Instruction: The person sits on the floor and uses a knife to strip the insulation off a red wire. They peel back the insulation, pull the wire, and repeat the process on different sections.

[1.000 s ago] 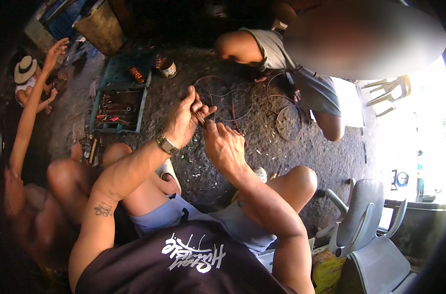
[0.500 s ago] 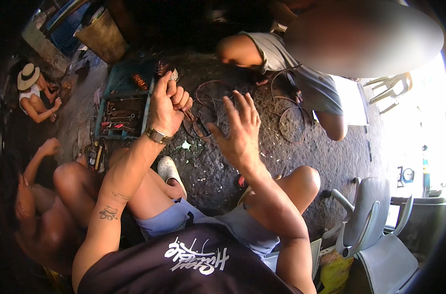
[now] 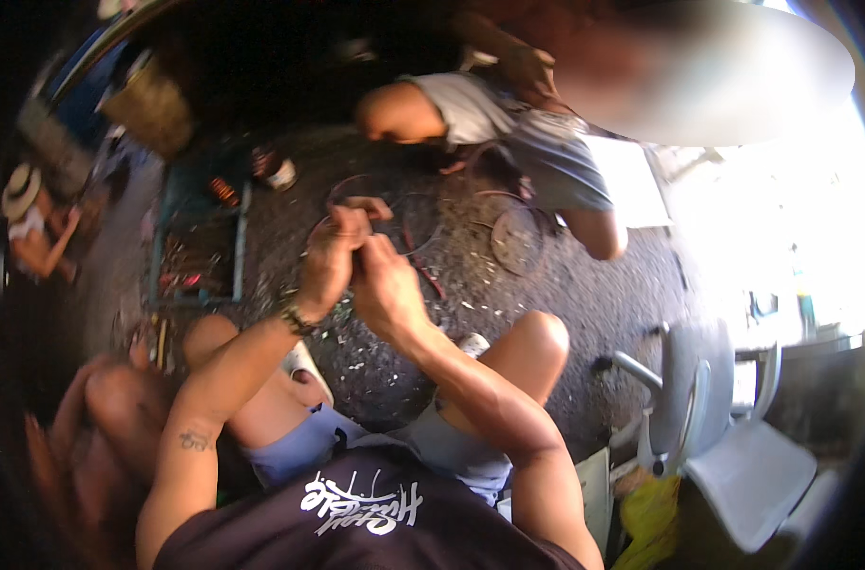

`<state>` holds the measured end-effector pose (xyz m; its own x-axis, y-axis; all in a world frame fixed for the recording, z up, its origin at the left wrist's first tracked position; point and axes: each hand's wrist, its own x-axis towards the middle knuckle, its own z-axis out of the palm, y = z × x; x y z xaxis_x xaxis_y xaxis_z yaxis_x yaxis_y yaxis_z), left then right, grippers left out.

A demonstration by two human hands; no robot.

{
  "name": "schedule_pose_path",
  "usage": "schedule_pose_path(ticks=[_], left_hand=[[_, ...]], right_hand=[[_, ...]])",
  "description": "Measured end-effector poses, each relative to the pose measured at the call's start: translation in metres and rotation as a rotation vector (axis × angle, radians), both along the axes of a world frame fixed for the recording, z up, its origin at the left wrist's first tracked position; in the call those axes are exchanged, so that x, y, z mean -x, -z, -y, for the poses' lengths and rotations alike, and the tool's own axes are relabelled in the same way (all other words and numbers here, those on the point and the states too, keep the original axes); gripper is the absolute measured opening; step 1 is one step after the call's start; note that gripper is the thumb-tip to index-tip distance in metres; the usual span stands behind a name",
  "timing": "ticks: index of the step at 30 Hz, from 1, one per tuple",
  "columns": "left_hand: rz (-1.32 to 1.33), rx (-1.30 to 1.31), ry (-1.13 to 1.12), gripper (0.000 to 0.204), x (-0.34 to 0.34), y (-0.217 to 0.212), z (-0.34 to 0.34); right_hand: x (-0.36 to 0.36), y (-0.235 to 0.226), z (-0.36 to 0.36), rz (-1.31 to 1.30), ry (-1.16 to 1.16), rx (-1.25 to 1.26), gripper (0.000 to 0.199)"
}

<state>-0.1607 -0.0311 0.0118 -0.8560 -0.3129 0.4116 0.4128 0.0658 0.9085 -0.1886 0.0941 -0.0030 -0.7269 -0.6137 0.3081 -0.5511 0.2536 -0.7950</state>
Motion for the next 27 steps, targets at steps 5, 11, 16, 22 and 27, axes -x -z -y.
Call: schedule_pose_path(ticks=[5,11,16,22,27], left_hand=[[-0.048,0.152,0.076,0.027,-0.004,0.002,-0.003],[-0.044,0.789,-0.099,0.028,-0.018,-0.013,0.024],[0.303,1.318,0.093,0.029,-0.04,0.012,0.018],[0.434,1.049,0.213,0.014,-0.035,0.044,0.021],[0.48,1.122,0.291,0.021,-0.041,0.046,0.02]], right_hand=[[0.001,-0.012,-0.004,0.32,0.083,0.077,0.032],[0.039,-0.014,-0.041,-0.35,-0.041,-0.486,0.011],[0.032,0.004,-0.042,-0.435,-0.115,-0.639,0.008],[0.029,0.0,-0.04,-0.547,-0.22,-0.679,0.018],[0.027,0.004,-0.045,-0.521,-0.274,-0.703,0.021]])
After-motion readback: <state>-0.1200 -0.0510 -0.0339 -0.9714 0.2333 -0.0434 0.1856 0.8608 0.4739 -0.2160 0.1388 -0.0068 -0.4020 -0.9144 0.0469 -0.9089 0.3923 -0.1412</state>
